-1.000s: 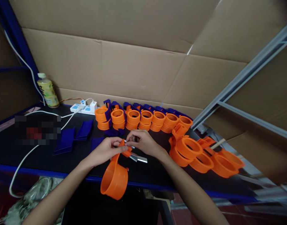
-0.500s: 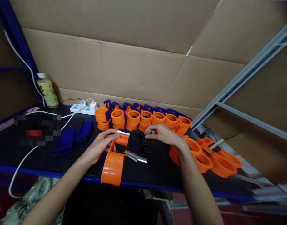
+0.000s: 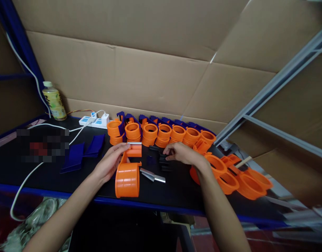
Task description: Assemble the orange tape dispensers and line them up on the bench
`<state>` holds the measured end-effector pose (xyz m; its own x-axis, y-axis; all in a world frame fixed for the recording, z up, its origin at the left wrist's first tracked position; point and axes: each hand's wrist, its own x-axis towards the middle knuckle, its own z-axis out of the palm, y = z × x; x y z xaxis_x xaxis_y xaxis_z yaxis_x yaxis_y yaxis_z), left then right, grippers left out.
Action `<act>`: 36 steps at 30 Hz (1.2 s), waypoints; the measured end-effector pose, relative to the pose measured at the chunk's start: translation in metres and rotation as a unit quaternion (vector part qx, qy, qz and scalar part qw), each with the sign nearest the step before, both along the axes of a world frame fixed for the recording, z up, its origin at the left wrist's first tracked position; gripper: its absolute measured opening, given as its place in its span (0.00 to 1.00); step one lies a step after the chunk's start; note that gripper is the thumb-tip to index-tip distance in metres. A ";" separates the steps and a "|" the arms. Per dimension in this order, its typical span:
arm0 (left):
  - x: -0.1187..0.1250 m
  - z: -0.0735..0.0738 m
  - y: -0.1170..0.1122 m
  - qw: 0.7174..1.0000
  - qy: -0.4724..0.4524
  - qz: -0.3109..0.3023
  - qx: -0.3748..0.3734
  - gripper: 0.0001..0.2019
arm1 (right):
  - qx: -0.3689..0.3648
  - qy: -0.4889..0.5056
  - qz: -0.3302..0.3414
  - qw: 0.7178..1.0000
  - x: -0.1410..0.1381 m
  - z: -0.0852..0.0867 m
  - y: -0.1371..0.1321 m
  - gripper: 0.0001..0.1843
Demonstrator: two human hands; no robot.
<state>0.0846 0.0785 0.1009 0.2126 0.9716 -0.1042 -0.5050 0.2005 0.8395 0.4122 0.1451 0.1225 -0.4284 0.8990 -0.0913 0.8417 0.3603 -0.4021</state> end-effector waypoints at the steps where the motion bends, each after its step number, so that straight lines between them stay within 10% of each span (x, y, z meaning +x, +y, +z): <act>1: 0.000 0.000 0.000 1.000 0.002 -0.003 0.001 0.15 | 0.002 0.000 0.001 1.000 0.000 0.000 0.000 0.13; 15: 0.005 0.000 -0.006 0.992 0.077 -0.079 0.064 0.21 | 0.109 0.184 0.083 0.973 -0.045 0.028 -0.037 0.16; 27: 0.009 -0.002 -0.010 0.974 0.155 -0.129 0.103 0.16 | 0.192 0.324 0.097 0.921 -0.102 -0.009 -0.053 0.06; 36: 0.006 0.001 -0.007 0.993 0.078 -0.065 0.056 0.15 | 0.206 0.349 0.150 0.902 -0.099 -0.001 -0.055 0.08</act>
